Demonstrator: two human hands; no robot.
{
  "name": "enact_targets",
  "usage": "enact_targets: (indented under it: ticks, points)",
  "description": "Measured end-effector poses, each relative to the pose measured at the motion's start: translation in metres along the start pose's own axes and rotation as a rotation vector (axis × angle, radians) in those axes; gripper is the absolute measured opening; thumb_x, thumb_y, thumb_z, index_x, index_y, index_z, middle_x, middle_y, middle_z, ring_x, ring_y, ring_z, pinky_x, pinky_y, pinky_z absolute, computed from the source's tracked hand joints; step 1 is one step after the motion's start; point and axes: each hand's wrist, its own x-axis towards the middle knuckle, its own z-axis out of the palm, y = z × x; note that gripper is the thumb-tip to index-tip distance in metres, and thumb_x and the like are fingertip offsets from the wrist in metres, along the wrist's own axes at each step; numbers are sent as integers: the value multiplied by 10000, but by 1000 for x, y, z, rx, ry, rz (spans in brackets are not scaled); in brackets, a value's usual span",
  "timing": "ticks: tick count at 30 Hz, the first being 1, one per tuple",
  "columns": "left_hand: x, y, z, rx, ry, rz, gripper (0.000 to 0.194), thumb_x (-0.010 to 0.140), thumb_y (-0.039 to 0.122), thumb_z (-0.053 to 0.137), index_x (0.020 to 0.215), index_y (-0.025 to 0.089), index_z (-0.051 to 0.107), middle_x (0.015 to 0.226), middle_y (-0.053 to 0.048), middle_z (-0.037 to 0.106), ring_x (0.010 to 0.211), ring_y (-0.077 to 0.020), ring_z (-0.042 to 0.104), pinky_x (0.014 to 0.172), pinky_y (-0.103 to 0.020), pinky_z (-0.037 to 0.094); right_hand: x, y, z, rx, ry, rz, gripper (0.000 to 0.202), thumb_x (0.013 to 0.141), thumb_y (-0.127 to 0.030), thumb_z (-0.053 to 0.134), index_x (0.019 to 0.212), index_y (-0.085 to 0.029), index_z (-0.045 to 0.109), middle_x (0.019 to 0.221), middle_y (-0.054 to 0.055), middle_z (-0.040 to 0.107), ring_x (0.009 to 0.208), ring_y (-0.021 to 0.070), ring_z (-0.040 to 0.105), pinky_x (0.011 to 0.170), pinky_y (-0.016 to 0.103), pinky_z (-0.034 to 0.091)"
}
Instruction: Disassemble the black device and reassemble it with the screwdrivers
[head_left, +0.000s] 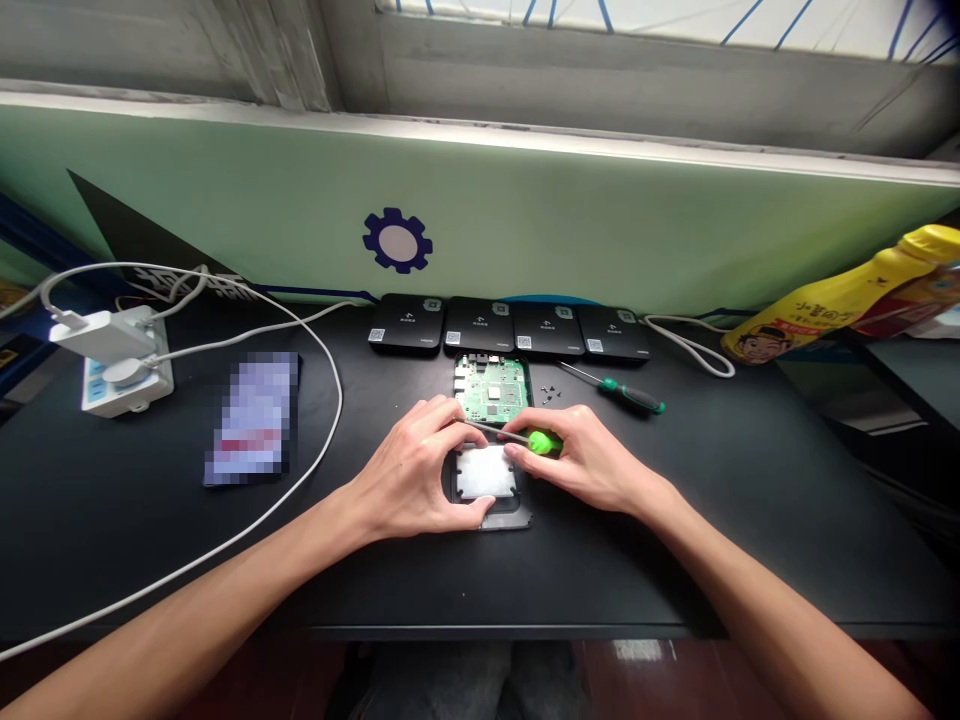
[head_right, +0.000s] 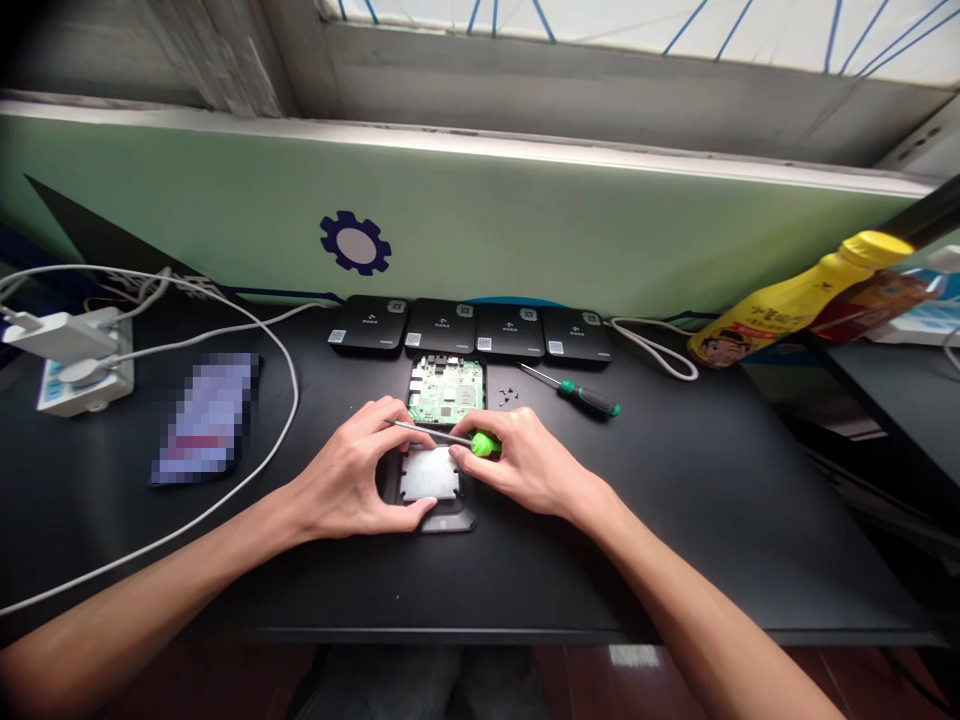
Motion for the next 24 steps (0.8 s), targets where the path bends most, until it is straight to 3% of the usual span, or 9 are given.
enact_targets:
  ticks: [9, 24]
  points:
    - [1, 3, -5, 23, 20, 7, 442, 783, 355, 910, 1163, 189, 760, 1009, -64, 626, 924, -260, 584, 844, -422, 502, 2, 2, -1, 83, -59, 74, 363, 1125, -548, 623, 1099, -229, 794, 690, -47, 694, 617, 133, 562, 626, 279, 423]
    - [1, 0, -7, 107, 11, 42, 445, 775, 367, 905, 1152, 175, 771, 1058, -92, 670, 907, -265, 594, 815, -421, 499, -1, 9, 5, -3, -23, -14, 262, 1124, -438, 645, 1163, -231, 800, 681, -46, 667, 593, 130, 533, 636, 277, 408]
